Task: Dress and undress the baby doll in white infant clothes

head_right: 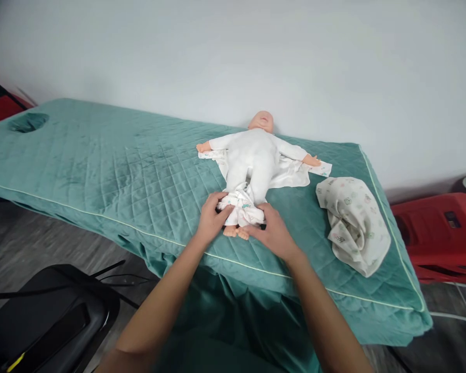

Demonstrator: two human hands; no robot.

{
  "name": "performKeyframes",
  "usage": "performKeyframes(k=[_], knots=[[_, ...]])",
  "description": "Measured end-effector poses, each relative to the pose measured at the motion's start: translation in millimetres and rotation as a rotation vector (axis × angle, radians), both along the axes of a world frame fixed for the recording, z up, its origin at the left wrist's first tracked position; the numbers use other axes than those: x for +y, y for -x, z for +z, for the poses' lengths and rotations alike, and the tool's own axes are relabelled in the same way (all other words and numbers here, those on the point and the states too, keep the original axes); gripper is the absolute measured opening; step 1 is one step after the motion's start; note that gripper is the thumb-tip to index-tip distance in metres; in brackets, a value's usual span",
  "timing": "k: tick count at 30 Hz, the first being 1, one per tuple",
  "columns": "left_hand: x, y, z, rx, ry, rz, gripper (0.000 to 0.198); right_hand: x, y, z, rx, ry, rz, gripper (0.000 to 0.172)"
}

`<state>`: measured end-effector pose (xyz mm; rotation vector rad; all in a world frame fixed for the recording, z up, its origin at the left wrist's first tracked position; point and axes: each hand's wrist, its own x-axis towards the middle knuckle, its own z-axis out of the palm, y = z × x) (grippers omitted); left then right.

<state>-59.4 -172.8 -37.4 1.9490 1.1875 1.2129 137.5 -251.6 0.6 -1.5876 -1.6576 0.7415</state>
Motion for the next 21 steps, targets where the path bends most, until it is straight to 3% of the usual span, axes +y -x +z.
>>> performKeyframes(k=[2, 4, 8, 14, 16, 21], knots=[[0.7, 0.7, 0.1, -0.027, 0.054, 0.004, 0.024, -4.0, -1.6, 2.6, -0.063, 0.013, 0.076, 0.067], [-0.7, 2.5, 0.1, -0.053, 0.108, -0.010, 0.023, -6.7, -2.1, -0.2, -0.131, -0.027, 0.103, 0.079], [-12.0, 12.5, -0.4, -0.037, 0.153, -0.101, 0.029, -7.3, 0.1, -14.0, -0.198, -0.130, 0.082, 0.070], [-32.1, 26.0, 1.5, 0.130, 0.037, -0.274, 0.104, -3.8, 1.1, -17.1, -0.181, -0.196, 0.049, 0.061], [-35.4, 25.3, 6.1, 0.192, 0.008, -0.266, 0.103, -4.4, -0.5, -11.8, -0.189, -0.179, 0.051, 0.058], [-47.6, 25.3, 28.8, 0.251, 0.001, -0.275, 0.064, -19.1, -5.1, 9.3, -0.246, -0.119, 0.071, 0.043]])
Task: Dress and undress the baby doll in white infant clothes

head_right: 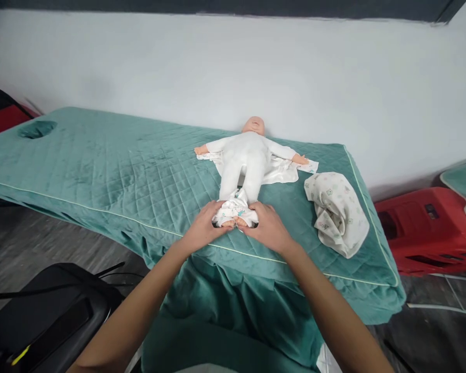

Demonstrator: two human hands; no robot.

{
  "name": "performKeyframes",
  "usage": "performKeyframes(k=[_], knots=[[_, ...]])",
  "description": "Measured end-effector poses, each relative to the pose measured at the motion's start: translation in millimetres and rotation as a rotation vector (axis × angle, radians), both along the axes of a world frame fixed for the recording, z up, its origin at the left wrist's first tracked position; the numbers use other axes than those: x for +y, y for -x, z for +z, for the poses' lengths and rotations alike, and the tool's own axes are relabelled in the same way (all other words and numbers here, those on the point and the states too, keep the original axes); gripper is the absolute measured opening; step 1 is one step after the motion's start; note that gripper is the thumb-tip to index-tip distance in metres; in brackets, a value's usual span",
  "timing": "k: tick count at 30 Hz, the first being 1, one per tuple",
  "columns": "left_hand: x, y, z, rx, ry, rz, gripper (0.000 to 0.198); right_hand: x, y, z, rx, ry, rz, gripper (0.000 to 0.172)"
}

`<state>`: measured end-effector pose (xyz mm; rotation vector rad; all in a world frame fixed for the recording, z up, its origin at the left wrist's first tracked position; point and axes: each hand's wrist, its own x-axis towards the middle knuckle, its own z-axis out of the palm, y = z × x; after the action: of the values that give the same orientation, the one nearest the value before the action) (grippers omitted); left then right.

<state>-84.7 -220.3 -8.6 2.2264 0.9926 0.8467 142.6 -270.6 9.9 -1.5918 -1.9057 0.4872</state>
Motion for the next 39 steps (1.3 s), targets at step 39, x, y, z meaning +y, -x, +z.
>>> performKeyframes(k=[39], knots=[[87.8, 85.4, 176.3, -0.046, -0.706, 0.231, 0.021, 110.5, 75.4, 159.5, -0.031, -0.165, 0.415, 0.038]])
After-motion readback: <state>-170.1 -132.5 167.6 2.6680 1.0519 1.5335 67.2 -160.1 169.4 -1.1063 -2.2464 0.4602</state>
